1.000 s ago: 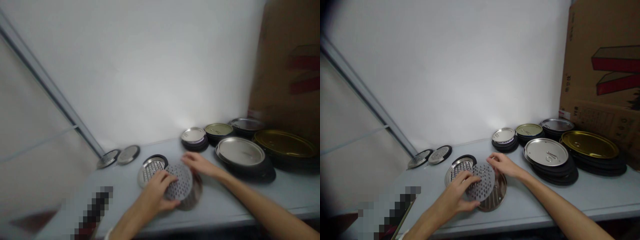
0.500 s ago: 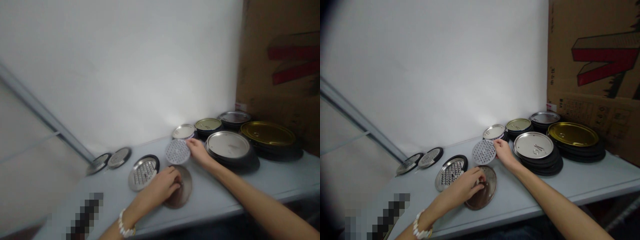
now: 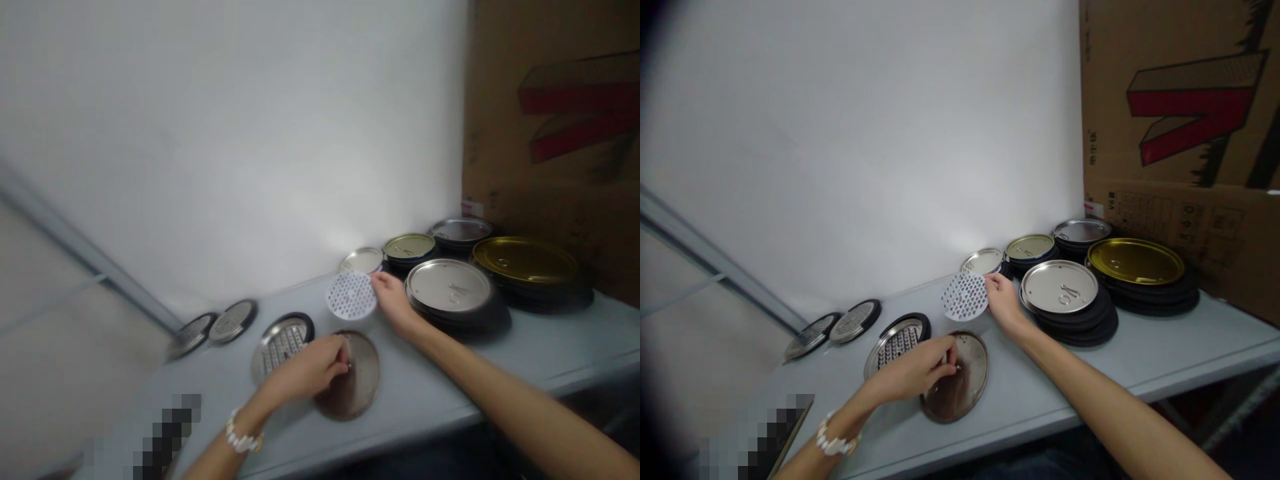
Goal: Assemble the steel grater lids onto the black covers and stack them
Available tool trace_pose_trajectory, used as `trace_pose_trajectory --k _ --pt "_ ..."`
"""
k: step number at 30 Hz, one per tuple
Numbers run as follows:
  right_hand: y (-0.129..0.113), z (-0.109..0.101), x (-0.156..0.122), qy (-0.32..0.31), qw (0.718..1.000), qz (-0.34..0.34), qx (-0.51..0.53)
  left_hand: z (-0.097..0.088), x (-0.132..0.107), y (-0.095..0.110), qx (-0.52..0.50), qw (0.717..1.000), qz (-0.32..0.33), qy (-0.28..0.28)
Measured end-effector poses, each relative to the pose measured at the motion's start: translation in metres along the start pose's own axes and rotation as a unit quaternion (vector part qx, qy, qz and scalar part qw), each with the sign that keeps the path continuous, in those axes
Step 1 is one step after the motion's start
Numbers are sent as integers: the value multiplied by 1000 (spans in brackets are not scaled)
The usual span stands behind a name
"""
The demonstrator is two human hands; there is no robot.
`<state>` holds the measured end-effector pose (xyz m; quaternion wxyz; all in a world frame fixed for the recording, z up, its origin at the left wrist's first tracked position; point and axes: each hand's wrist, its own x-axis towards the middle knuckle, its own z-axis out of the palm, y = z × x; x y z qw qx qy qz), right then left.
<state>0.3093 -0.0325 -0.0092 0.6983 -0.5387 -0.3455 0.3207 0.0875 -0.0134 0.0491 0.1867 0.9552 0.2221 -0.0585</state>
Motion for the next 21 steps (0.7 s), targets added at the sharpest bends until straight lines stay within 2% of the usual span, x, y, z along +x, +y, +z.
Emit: trace_pose_trajectory --k 3,7,13,21 --pt "-1 0 0 1 1000 -1 -5 -12 -12 -2 12 999 -27 14" --pt "-1 0 -1 2 1000 -2 -4 -20 -27 -6 35 999 -11 -15" --pt "2 1 -2 -4 1000 1 8 -13 -34 1 93 994 -38 -30" --pt "0 0 -5 -20 1000 5 1 5 -19 0 220 975 -8 -38"
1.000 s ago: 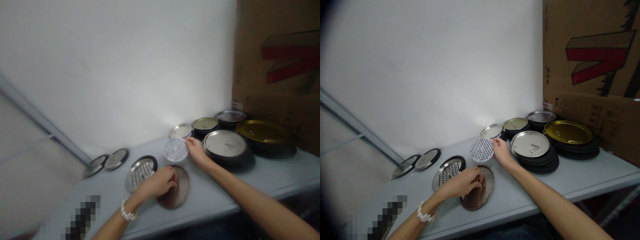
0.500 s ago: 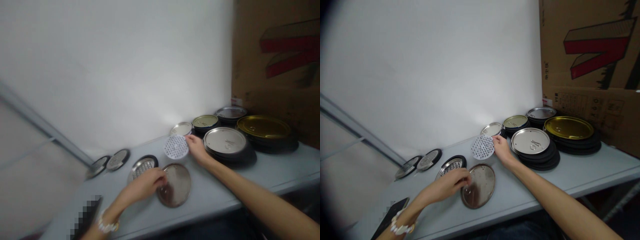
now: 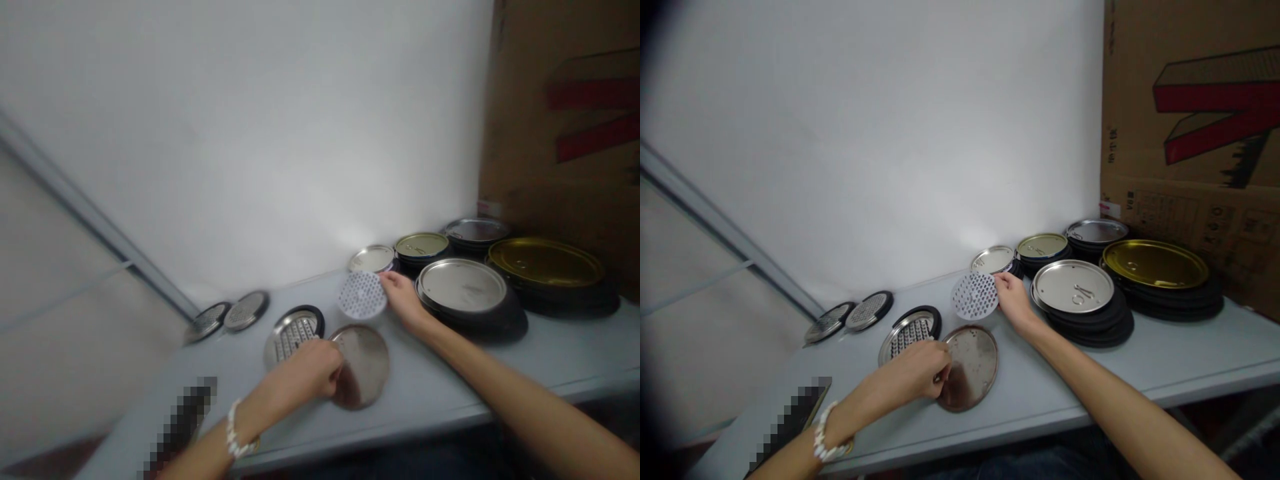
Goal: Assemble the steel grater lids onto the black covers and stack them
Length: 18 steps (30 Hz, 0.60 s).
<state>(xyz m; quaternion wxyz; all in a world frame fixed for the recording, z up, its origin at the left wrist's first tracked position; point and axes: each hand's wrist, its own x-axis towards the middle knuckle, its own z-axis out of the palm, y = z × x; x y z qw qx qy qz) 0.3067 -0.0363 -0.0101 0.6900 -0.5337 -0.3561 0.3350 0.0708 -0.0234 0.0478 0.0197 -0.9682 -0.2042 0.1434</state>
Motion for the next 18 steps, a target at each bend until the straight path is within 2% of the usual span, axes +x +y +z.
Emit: trace_pose_trajectory --k 4,6,8,10,13,16,18 --pt "-2 -1 1 -10 1000 -12 0 0 -1 -3 15 999 18 28" --pt "-4 -2 2 -32 999 -10 -19 -6 -10 -7 0 999 -4 42" --pt "-7 -2 0 -85 994 5 -64 -12 -25 -15 -11 997 -52 46" --pt "-10 1 -5 -165 979 21 -122 -11 -43 -25 -20 995 -98 32" --pt "-12 9 -13 -244 950 27 -191 6 -68 -40 -37 989 -146 -2" --pt "-10 14 -20 -268 932 22 -243 30 -83 -49 -59 985 -159 -20" --pt "-8 15 -21 -279 920 15 -273 38 -87 -49 -72 984 -162 -21"
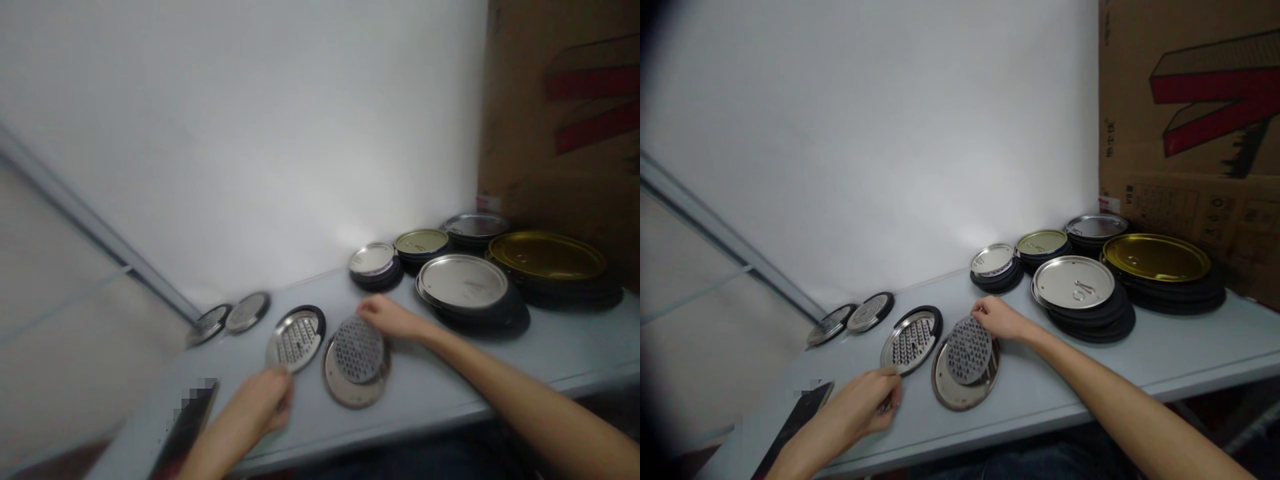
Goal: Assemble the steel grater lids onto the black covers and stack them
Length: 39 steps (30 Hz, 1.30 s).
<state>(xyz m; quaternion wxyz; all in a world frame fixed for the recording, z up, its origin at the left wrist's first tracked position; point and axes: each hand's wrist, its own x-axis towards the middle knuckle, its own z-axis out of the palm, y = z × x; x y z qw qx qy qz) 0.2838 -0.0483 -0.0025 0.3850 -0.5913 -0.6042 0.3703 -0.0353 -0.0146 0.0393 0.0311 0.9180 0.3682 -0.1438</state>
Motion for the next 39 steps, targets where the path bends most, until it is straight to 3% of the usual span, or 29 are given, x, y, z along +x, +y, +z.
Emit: trace_pose_trajectory --k 7,16,19,22,26,30,39 --pt "-1 -8 -5 -4 990 -58 -132 -11 1 20 -21 1000 -20 -9" --pt "-6 -14 -16 -32 972 -86 -216 -10 1 33 -101 992 -35 60" --pt "-5 -14 -15 -20 971 -92 -222 -10 3 45 -110 987 -46 110" --pt "-1 -14 -11 51 969 -94 -223 -10 5 67 -139 978 16 152" --pt "7 -14 -7 82 971 -77 -210 -8 10 91 -146 971 133 134" --pt "13 -8 -6 32 971 -75 -223 -1 16 97 -119 974 148 123" --pt "11 -6 -8 19 968 -80 -236 8 18 84 -127 970 149 143"
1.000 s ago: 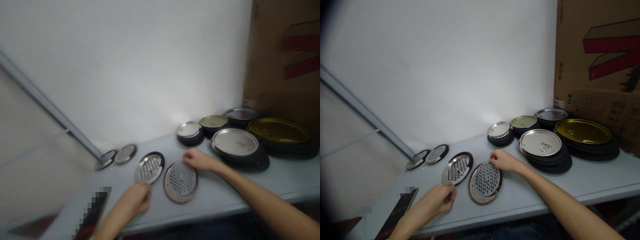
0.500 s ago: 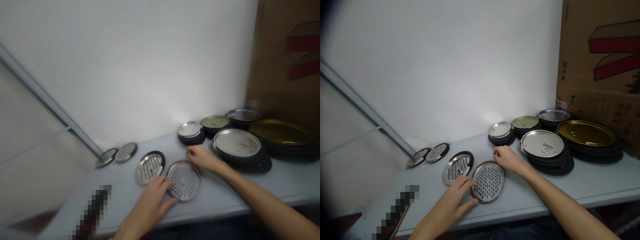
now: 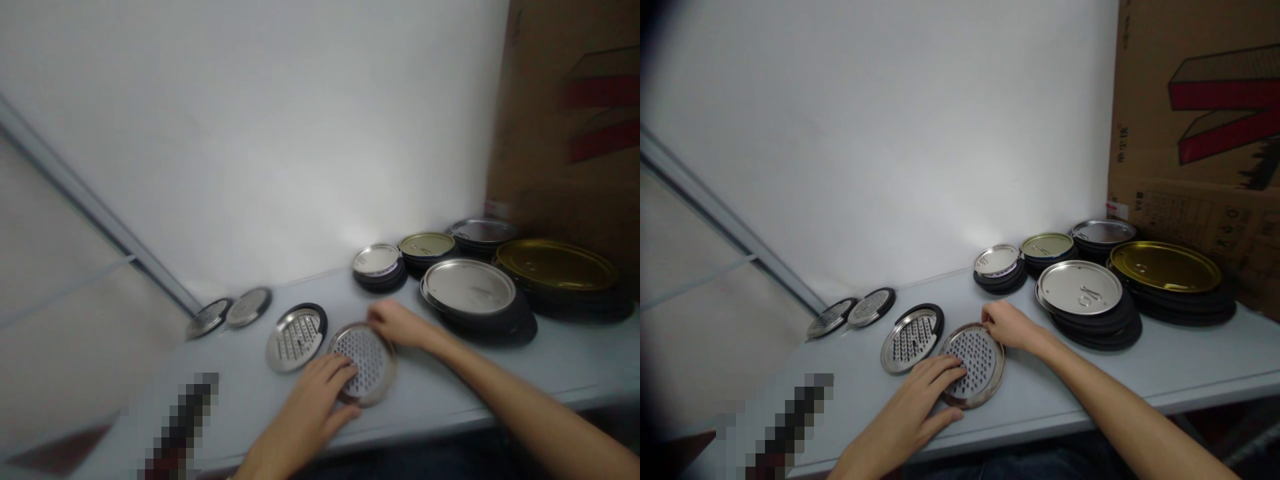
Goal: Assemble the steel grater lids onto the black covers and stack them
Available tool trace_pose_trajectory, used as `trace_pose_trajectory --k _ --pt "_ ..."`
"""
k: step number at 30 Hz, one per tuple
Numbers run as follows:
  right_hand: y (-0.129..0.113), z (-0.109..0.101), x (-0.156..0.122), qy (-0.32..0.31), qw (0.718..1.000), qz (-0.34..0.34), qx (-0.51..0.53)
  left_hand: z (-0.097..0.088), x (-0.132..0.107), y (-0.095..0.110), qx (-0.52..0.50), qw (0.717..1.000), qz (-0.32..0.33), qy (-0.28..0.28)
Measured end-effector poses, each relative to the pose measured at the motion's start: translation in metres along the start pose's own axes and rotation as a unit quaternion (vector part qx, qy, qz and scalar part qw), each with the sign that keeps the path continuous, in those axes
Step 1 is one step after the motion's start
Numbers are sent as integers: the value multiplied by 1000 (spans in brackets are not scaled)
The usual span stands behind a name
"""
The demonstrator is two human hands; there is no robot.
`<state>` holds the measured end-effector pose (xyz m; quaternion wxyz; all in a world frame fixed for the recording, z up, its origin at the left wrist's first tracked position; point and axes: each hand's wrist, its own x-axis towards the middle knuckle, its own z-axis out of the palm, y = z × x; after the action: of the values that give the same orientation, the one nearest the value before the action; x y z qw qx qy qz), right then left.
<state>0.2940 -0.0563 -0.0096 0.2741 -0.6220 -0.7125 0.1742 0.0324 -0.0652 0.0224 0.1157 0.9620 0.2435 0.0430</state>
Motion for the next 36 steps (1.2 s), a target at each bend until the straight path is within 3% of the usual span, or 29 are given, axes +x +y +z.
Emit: trace_pose_trajectory --k 7,13,16,20,25,30,36 --pt "-2 -1 0 -6 1000 1 -2 -1 -5 -4 -27 1000 -12 4" --pt "0 0 1 -9 1000 4 -9 -22 -8 -29 -26 991 -62 112" --pt "-1 0 1 -8 1000 5 -5 -32 -11 -38 -21 989 -79 127" --pt "-2 1 0 -14 1000 7 -1 -29 -13 -25 -29 995 -51 80" --pt "0 4 0 -4 1000 3 -12 -5 -2 7 -33 999 -3 0" --pt "2 4 1 0 1000 8 -27 6 2 21 -12 1000 -3 5" --pt "0 3 1 -4 1000 3 -28 10 -7 15 6 1000 1 3"
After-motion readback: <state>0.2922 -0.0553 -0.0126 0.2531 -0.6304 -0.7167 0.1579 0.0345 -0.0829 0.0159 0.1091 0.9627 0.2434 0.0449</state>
